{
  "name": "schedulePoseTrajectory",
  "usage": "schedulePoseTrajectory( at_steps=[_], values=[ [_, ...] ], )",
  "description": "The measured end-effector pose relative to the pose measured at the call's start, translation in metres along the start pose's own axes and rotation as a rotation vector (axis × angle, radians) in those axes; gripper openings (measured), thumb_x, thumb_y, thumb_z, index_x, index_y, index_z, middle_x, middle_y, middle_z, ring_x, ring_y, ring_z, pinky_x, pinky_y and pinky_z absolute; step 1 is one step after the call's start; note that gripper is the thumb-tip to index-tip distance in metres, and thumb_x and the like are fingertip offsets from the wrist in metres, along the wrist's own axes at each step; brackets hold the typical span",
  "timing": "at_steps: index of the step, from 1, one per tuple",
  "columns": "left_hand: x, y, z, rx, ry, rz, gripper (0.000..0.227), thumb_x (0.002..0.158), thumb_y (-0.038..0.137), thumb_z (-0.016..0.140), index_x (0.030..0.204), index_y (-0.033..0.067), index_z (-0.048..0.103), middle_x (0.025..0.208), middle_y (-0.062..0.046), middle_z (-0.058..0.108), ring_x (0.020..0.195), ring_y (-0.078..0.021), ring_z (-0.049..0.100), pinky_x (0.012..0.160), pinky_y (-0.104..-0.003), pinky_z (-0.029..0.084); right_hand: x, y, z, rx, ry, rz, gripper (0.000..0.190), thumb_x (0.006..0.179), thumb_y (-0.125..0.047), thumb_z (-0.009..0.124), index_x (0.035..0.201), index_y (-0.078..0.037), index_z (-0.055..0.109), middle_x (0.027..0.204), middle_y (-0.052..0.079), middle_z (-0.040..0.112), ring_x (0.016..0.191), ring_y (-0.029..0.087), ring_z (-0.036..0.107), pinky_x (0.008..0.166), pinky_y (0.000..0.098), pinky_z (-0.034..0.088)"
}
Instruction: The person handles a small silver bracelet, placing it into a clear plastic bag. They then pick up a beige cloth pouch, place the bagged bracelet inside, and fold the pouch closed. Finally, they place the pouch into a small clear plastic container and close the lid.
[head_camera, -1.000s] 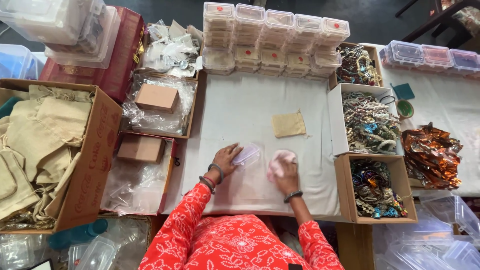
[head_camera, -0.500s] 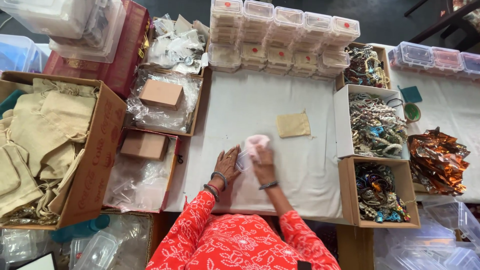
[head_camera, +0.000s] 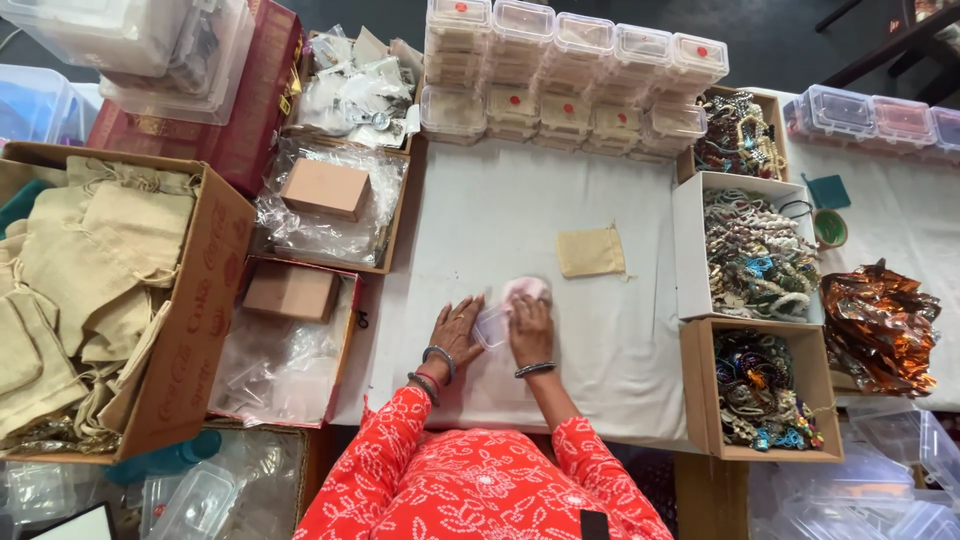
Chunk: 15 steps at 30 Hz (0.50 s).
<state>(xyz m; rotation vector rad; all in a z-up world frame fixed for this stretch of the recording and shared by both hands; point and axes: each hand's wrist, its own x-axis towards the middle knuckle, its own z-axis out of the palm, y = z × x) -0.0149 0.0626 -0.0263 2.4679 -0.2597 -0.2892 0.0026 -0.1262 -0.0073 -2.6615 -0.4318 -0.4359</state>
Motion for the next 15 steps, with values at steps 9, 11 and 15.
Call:
schedulePoseTrajectory(
  at_steps=[9,11,15],
  values=[
    [0.003,-0.009,0.015,0.114,0.032,0.032,0.096,0.082,0.038,0.073,0.162,0.0212,0.022,0.165,0.002,0.034,0.155,-0.0165,0.023,0.127,-0.046,0.012,-0.022,0.009,-0.011,0.047,-0.047,0.307,0.028,0.093,-0.019,0.065,0.119,-0.011,0.07,0.117,0.013,0.064,0.108,0.037,0.059,0.094,0.0466,0.05],
    [0.004,-0.01,0.015,0.102,0.029,0.037,0.095,0.084,0.039,0.072,0.162,0.0214,0.021,0.165,0.002,0.033,0.155,-0.0167,0.023,0.127,-0.046,0.012,-0.014,0.011,-0.002,0.019,-0.048,0.343,0.029,0.094,-0.021,0.064,0.121,-0.012,0.069,0.117,0.013,0.065,0.108,0.037,0.06,0.093,0.0467,0.05],
    [0.006,-0.014,0.02,0.108,0.009,0.029,0.094,0.083,0.04,0.07,0.161,0.0228,0.022,0.166,0.004,0.031,0.155,-0.0155,0.021,0.127,-0.046,0.011,-0.002,0.026,0.015,-0.028,-0.041,0.37,0.032,0.094,-0.025,0.063,0.124,-0.014,0.066,0.117,0.011,0.067,0.108,0.036,0.062,0.091,0.0472,0.051]
  ],
)
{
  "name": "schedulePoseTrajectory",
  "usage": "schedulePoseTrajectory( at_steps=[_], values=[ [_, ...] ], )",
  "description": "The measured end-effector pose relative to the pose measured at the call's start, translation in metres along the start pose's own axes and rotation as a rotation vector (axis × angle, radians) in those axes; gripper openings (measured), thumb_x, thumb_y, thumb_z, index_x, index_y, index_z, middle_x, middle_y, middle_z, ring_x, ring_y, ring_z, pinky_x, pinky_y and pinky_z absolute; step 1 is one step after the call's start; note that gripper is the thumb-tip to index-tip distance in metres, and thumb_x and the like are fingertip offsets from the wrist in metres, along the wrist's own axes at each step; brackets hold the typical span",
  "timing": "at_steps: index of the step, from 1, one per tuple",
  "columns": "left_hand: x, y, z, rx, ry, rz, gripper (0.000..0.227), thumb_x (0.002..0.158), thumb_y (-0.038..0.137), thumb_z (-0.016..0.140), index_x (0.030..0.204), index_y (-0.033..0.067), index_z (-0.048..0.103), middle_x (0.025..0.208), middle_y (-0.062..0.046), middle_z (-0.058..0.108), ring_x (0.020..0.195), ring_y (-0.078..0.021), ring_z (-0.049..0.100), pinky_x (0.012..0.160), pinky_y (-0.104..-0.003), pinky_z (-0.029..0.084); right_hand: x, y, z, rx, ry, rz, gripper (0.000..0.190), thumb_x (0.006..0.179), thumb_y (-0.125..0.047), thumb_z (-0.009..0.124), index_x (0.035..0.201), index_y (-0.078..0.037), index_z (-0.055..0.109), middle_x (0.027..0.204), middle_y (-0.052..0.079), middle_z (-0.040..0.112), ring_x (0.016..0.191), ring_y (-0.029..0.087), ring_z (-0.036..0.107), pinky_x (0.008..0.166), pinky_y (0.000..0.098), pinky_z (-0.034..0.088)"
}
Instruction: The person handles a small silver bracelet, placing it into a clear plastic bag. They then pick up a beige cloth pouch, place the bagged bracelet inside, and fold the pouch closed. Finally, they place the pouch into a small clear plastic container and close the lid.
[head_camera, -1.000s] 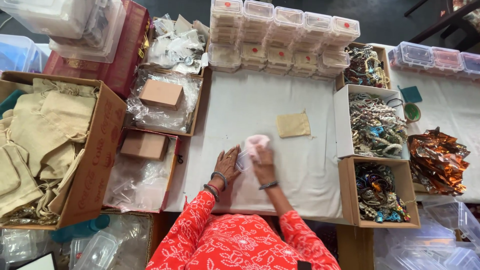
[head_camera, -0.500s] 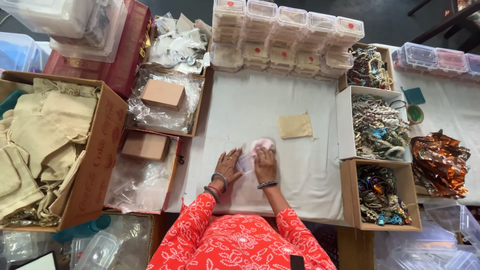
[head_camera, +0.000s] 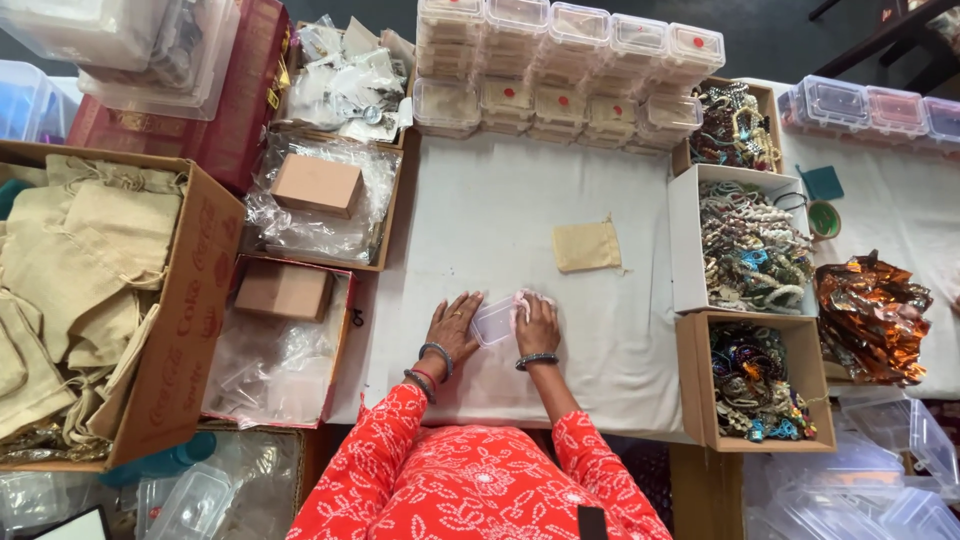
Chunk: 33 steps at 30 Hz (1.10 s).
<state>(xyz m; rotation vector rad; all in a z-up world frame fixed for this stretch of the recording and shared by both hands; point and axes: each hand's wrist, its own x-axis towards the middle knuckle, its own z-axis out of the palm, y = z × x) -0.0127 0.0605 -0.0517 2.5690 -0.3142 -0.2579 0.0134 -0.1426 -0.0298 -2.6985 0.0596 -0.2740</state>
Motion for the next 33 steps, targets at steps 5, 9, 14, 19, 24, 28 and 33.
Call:
schedulePoseTrajectory(
  at_steps=[5,9,14,19,24,28,33],
  values=[
    [0.005,-0.01,0.002,-0.072,0.051,0.025,0.101,0.079,0.048,0.073,0.161,0.0196,0.022,0.168,-0.008,0.027,0.153,-0.0261,0.022,0.123,-0.047,0.016,0.001,-0.002,-0.009,0.031,-0.024,0.017,0.029,0.095,-0.025,0.063,0.122,-0.015,0.066,0.114,0.01,0.068,0.108,0.033,0.064,0.09,0.0462,0.052],
    [0.002,-0.018,0.0,-0.459,-0.078,-0.218,0.114,0.071,0.051,0.074,0.163,0.011,0.022,0.153,-0.018,0.046,0.137,-0.0368,0.045,0.114,-0.042,0.04,-0.008,-0.009,-0.007,0.065,0.068,0.007,0.027,0.096,-0.021,0.064,0.122,-0.015,0.066,0.113,0.01,0.068,0.108,0.032,0.065,0.09,0.0449,0.053],
    [0.016,-0.006,0.03,-0.605,0.107,-0.345,0.089,0.068,0.049,0.089,0.136,0.0014,0.057,0.126,-0.02,0.064,0.116,-0.0311,0.064,0.101,-0.038,0.053,-0.006,0.002,-0.004,0.158,0.093,-0.019,0.029,0.094,-0.018,0.065,0.122,-0.012,0.067,0.116,0.013,0.069,0.108,0.033,0.065,0.09,0.0451,0.053],
    [0.003,0.036,-0.022,-0.692,0.275,-0.31,0.074,0.063,0.024,0.091,0.129,0.0054,0.063,0.113,-0.015,0.063,0.104,-0.0292,0.066,0.092,-0.038,0.057,0.004,0.009,-0.036,0.323,-0.104,0.162,0.029,0.093,-0.019,0.068,0.12,-0.011,0.069,0.114,0.015,0.072,0.104,0.032,0.069,0.09,0.0431,0.056],
    [-0.004,0.066,-0.064,-0.53,0.368,0.009,0.078,0.072,0.0,0.078,0.144,0.0073,0.049,0.124,-0.017,0.054,0.111,-0.0367,0.06,0.091,-0.042,0.054,-0.006,-0.023,-0.073,0.345,0.068,0.031,0.026,0.092,-0.015,0.072,0.118,-0.01,0.07,0.114,0.011,0.071,0.105,0.029,0.069,0.09,0.0418,0.056],
    [-0.006,0.061,-0.049,-0.423,0.386,0.125,0.09,0.071,-0.004,0.076,0.152,0.0065,0.039,0.127,-0.019,0.055,0.113,-0.0398,0.058,0.095,-0.044,0.051,-0.018,-0.082,-0.1,0.208,0.062,-0.323,0.03,0.086,-0.009,0.072,0.116,-0.013,0.072,0.119,0.007,0.069,0.114,0.031,0.063,0.09,0.0413,0.055],
    [-0.015,0.051,-0.05,-0.428,0.285,0.085,0.095,0.074,-0.002,0.077,0.158,0.0108,0.034,0.128,-0.017,0.059,0.113,-0.0378,0.06,0.097,-0.043,0.052,-0.004,-0.067,-0.086,0.081,-0.077,-0.373,0.04,0.078,-0.004,0.07,0.116,-0.017,0.074,0.123,-0.002,0.068,0.117,0.027,0.06,0.091,0.0393,0.056]
  ],
)
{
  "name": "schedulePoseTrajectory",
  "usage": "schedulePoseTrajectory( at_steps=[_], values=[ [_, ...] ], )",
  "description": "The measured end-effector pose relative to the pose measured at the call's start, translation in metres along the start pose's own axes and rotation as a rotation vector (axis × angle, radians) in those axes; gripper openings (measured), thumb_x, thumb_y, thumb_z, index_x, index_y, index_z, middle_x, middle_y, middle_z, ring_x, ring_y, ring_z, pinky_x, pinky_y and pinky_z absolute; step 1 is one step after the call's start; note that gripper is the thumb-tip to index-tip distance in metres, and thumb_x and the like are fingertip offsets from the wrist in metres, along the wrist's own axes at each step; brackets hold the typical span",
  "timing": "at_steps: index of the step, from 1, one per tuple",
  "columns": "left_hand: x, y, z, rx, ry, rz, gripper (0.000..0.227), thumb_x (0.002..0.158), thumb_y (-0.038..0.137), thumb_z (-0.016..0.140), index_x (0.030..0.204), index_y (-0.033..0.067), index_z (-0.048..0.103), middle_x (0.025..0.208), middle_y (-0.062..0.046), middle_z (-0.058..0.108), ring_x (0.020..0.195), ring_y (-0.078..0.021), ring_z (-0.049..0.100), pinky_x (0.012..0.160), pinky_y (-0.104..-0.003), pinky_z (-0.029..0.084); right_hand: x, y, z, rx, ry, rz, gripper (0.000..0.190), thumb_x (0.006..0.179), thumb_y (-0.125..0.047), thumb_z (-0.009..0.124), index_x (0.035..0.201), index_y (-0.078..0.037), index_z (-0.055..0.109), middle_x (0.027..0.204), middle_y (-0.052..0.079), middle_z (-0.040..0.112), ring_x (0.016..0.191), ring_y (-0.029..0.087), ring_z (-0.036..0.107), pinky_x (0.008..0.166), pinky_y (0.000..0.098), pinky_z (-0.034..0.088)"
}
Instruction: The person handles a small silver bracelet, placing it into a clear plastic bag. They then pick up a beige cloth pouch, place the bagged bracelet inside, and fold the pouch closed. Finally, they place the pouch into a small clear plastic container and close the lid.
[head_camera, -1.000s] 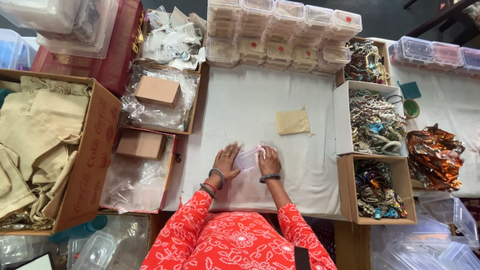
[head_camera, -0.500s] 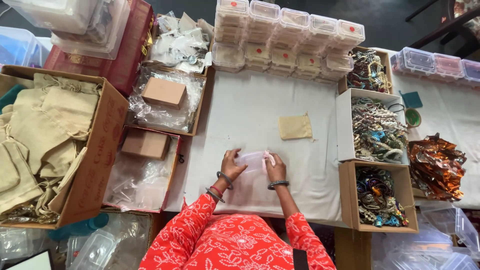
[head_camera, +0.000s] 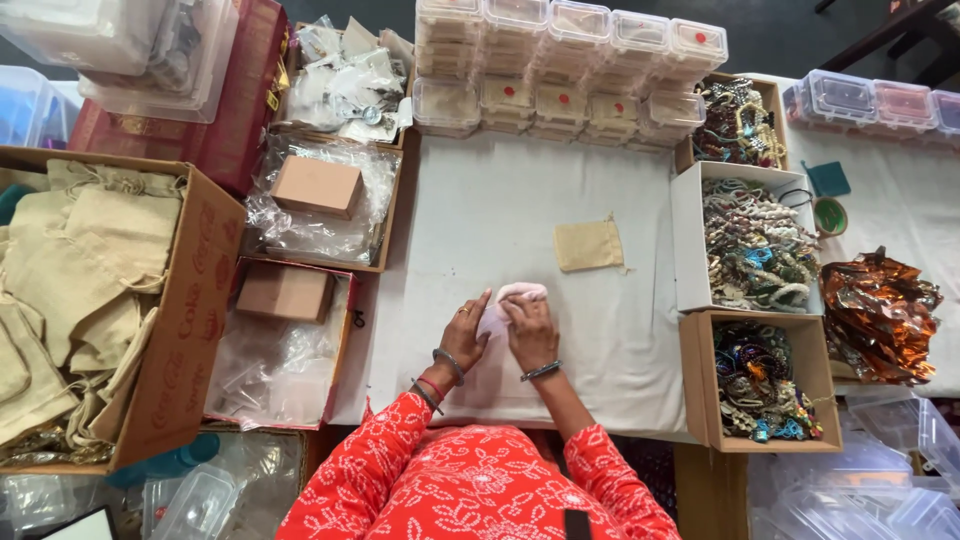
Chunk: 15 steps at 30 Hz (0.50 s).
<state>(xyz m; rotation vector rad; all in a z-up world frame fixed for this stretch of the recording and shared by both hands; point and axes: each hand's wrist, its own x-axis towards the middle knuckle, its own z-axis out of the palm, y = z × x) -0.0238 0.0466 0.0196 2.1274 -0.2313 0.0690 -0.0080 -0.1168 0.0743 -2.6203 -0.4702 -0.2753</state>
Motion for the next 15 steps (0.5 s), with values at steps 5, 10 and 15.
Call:
schedulePoseTrajectory(
  at_steps=[5,10,15],
  values=[
    [0.0,-0.011,0.004,0.039,0.007,0.001,0.086,0.074,-0.002,0.077,0.152,0.01,0.041,0.131,-0.016,0.058,0.117,-0.0373,0.06,0.098,-0.043,0.052,0.002,0.044,0.024,0.085,-0.019,0.15,0.041,0.079,-0.008,0.072,0.119,-0.017,0.072,0.125,0.001,0.069,0.113,0.028,0.062,0.092,0.0402,0.054],
    [0.0,-0.022,0.012,0.044,-0.081,-0.068,0.074,0.081,0.0,0.073,0.149,0.0137,0.047,0.137,-0.013,0.057,0.12,-0.0351,0.061,0.098,-0.042,0.053,-0.01,0.082,0.049,0.387,-0.109,0.372,0.05,0.082,-0.013,0.07,0.132,-0.014,0.066,0.12,0.01,0.072,0.106,0.03,0.069,0.093,0.0405,0.055],
    [0.0,-0.023,0.016,-0.022,-0.133,-0.109,0.082,0.082,0.007,0.074,0.155,0.016,0.038,0.136,-0.015,0.054,0.119,-0.0371,0.059,0.097,-0.043,0.052,-0.027,0.086,0.069,0.266,-0.004,0.32,0.043,0.081,-0.019,0.071,0.123,-0.008,0.065,0.112,0.013,0.071,0.101,0.035,0.07,0.086,0.0448,0.056]
  ],
)
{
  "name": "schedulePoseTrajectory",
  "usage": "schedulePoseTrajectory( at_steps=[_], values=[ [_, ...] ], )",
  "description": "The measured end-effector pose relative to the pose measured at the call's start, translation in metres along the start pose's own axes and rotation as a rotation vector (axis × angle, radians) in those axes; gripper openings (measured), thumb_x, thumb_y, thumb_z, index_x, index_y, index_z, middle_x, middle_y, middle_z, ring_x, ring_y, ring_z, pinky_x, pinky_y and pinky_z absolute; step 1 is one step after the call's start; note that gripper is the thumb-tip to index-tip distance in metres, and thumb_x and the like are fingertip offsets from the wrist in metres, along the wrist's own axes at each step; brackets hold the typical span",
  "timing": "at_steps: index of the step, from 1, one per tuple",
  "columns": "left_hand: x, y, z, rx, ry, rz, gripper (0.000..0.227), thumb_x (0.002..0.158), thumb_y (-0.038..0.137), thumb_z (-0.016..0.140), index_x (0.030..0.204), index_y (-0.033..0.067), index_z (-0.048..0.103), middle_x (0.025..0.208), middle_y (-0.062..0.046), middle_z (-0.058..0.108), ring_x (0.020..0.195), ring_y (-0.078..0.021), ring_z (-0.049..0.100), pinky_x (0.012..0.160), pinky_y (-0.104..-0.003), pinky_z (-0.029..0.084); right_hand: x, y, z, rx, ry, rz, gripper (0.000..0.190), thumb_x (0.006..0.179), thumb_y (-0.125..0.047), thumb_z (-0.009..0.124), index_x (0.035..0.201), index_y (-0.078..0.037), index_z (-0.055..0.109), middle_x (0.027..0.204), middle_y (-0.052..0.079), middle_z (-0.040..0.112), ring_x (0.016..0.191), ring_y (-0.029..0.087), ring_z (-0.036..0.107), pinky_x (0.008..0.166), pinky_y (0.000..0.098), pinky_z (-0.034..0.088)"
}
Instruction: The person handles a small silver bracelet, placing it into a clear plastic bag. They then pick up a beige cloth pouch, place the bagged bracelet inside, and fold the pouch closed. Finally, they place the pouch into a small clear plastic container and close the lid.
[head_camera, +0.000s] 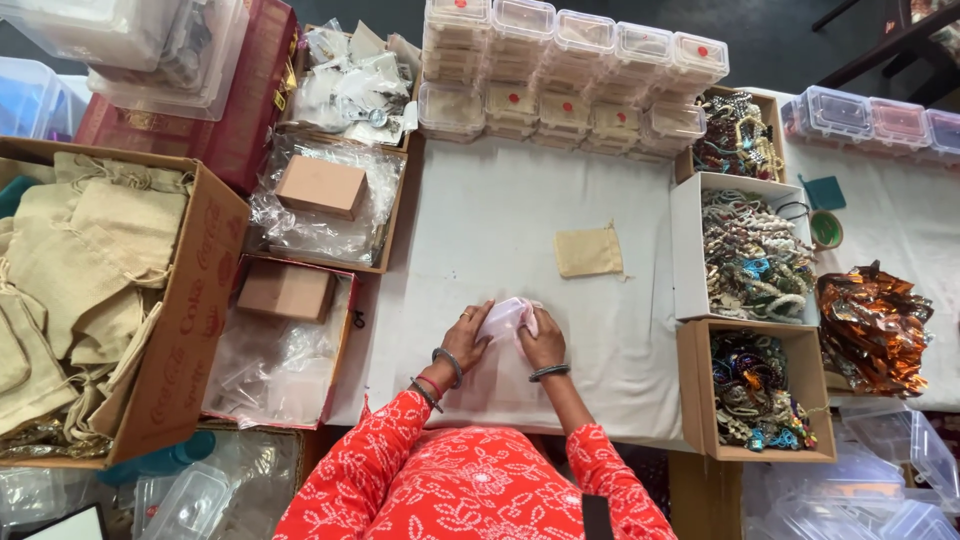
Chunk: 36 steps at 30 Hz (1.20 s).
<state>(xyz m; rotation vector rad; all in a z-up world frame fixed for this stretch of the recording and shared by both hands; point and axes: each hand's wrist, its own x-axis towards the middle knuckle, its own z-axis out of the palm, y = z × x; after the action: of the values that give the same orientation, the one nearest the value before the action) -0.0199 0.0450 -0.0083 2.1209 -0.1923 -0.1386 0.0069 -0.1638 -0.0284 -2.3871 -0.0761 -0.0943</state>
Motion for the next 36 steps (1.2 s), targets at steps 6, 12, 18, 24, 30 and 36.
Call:
schedulePoseTrajectory(
  at_steps=[6,12,18,24,30,36],
  values=[
    [0.009,-0.031,0.018,-0.147,0.137,0.001,0.077,0.085,0.009,0.076,0.156,0.0172,0.045,0.124,-0.014,0.062,0.112,-0.0329,0.064,0.095,-0.041,0.054,-0.005,-0.029,-0.009,-0.231,0.08,0.02,0.031,0.08,-0.021,0.071,0.108,-0.008,0.065,0.104,0.014,0.07,0.092,0.038,0.068,0.079,0.0488,0.054],
    [0.02,-0.071,0.038,-1.116,0.146,-0.527,0.07,0.088,0.027,0.074,0.151,0.014,0.045,0.125,-0.007,0.065,0.096,-0.0184,0.073,0.075,-0.039,0.064,-0.006,-0.002,-0.024,0.126,0.211,0.385,0.021,0.088,-0.019,0.068,0.104,-0.006,0.07,0.091,0.017,0.074,0.081,0.032,0.073,0.074,0.0409,0.057],
    [0.022,-0.035,0.027,-1.371,0.044,-0.658,0.085,0.089,0.053,0.071,0.155,0.0086,0.041,0.128,-0.01,0.062,0.098,-0.0224,0.072,0.08,-0.041,0.063,-0.009,-0.027,-0.011,0.305,0.154,0.166,0.03,0.086,-0.012,0.067,0.116,-0.006,0.07,0.101,0.017,0.074,0.089,0.03,0.073,0.078,0.0375,0.057],
    [0.02,-0.033,0.025,-0.899,-0.055,-0.535,0.096,0.08,0.037,0.083,0.159,0.0147,0.033,0.132,-0.02,0.062,0.097,-0.0284,0.066,0.079,-0.044,0.062,-0.039,-0.035,0.008,0.102,-0.025,-0.059,0.034,0.084,-0.012,0.074,0.117,-0.005,0.07,0.106,0.017,0.07,0.097,0.036,0.069,0.083,0.0432,0.055],
    [0.008,-0.064,0.043,-0.732,-0.013,0.061,0.108,0.083,0.025,0.096,0.162,0.0102,0.025,0.144,-0.024,0.055,0.122,-0.024,0.063,0.095,-0.032,0.057,-0.057,-0.037,-0.004,0.305,-0.122,-0.055,0.032,0.082,-0.009,0.075,0.113,-0.003,0.071,0.106,0.014,0.073,0.095,0.03,0.073,0.082,0.0386,0.057],
    [0.019,-0.063,0.046,-0.552,0.169,-0.459,0.051,0.103,0.049,0.064,0.129,0.0078,0.078,0.114,-0.01,0.082,0.071,-0.0171,0.069,0.063,-0.032,0.056,-0.056,-0.002,-0.013,0.449,-0.15,0.091,0.027,0.083,-0.003,0.07,0.11,-0.002,0.073,0.099,0.009,0.077,0.09,0.015,0.073,0.079,0.0294,0.059]
  ],
)
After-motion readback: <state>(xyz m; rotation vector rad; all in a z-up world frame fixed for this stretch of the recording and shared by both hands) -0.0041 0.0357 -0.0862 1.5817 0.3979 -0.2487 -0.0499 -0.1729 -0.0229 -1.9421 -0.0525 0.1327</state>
